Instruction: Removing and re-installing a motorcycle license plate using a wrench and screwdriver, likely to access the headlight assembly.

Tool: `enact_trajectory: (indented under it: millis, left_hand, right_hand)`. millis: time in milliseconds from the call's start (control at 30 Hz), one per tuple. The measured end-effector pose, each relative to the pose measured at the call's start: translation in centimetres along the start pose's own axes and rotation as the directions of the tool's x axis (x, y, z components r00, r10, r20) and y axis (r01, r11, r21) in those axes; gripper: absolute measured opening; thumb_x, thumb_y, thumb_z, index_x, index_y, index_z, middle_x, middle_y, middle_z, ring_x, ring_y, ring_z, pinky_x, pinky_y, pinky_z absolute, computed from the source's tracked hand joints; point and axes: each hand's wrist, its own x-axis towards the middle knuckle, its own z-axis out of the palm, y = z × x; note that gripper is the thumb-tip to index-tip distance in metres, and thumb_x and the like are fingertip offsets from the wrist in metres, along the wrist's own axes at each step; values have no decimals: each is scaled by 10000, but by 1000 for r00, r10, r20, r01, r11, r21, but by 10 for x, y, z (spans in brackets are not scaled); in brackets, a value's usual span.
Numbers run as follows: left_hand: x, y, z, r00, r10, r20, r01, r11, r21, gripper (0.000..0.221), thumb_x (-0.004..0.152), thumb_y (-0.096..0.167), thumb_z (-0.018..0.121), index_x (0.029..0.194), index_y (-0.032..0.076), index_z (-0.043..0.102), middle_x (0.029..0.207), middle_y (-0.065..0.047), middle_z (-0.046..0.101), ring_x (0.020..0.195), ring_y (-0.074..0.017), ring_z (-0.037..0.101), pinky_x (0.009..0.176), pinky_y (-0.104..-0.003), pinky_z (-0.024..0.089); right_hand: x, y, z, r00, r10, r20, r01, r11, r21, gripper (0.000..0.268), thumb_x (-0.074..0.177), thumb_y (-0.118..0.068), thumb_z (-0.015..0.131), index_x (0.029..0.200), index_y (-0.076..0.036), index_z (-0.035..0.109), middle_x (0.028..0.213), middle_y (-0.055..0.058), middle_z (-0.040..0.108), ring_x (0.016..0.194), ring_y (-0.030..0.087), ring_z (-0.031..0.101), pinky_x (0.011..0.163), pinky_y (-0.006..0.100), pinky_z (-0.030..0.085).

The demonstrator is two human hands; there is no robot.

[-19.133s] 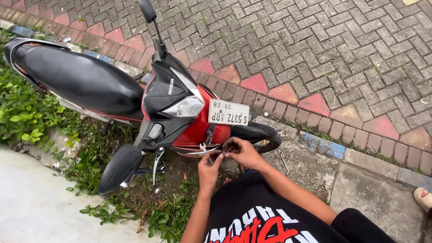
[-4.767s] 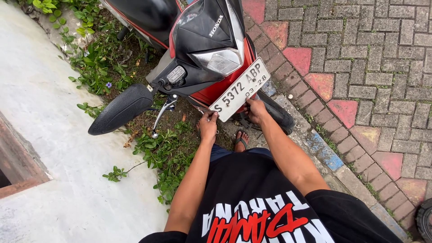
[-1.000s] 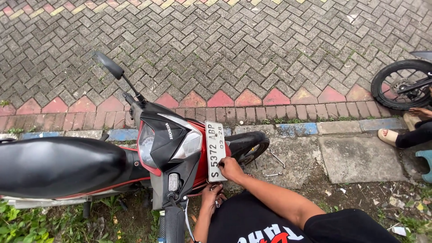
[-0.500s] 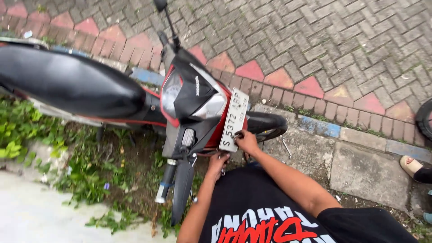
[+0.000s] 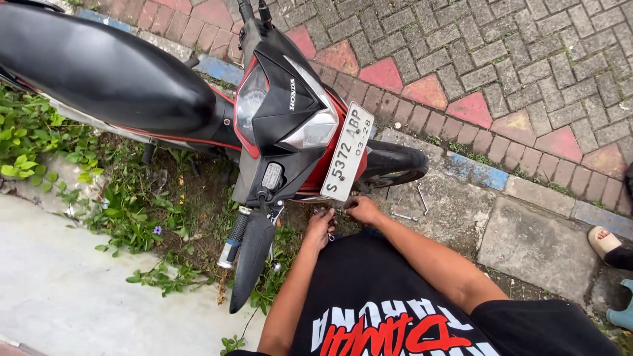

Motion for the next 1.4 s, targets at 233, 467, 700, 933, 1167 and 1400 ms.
enact_trajectory:
  millis: [233, 467, 700, 933, 1167, 1400]
  left_hand:
    - [-17, -15, 14, 981, -175, 77, 177, 984, -15, 171, 1037, 251, 620, 950, 111, 571, 739, -35, 582, 603, -138, 561, 395, -137, 334]
    - [-22, -16, 16, 970, -223, 101, 216, 973, 75, 229, 1094, 305, 452, 1176, 96, 497, 880, -91, 596, 624, -179, 576, 372, -161, 320]
    - [-42, 1, 27, 963, -196, 184, 148, 957, 249, 238, 1109, 316, 391, 1204, 110, 465, 935, -191, 650, 560, -217, 653, 320, -153, 336]
    - [-69, 29, 42, 976, -159, 146, 137, 979, 150, 235, 1092, 301, 432, 1169, 83, 476, 965, -110, 671, 763, -206, 727, 559, -258, 583]
    - [17, 8, -12, 986, 108, -124, -94, 989, 114, 196, 1074, 218, 569, 1104, 25, 579, 900, -125, 636, 819, -223, 672, 685, -329, 564]
    - [13, 59, 31, 981, 156, -117, -167, 981, -94, 221, 953, 51, 677, 1156, -23, 628, 897, -139, 675, 753, -216, 682, 613, -275, 513]
  right_hand:
    - [-16, 4, 3, 953, -185, 239, 216, 970, -115, 319, 891, -71, 726, 1173, 64, 662, 966, 245, 704, 948, 382, 706, 823, 560, 566]
    - [13, 49, 8, 958, -56, 282, 66, 997, -27, 456, 895, -82, 652, 1323, 49, 565, 1086, 243, 689, 1007, 377, 697, 830, 549, 595]
    - [-21, 17, 6, 903, 200, 381, -377, 794, 477, 466, 1019, -136, 611, 1342, 184, 508, 1329, 338, 538, 1192, 384, 643, 959, 551, 564]
    - [5, 36, 18, 953, 231, 197, -302, 667, 681, 370, 1024, -142, 594, 1082, 220, 545, 951, 280, 539, 866, 483, 736, 740, 662, 640]
    - [31, 37, -10, 978, 193, -83, -101, 777, 621, 429, 1090, -255, 440, 1181, 153, 535, 829, 226, 634, 746, 395, 757, 663, 551, 677]
    - [2, -31, -27, 955, -62, -291, 143, 953, 266, 372, 928, -281, 718, 1102, 38, 638, 713, 92, 579, 614, 226, 594, 524, 373, 491]
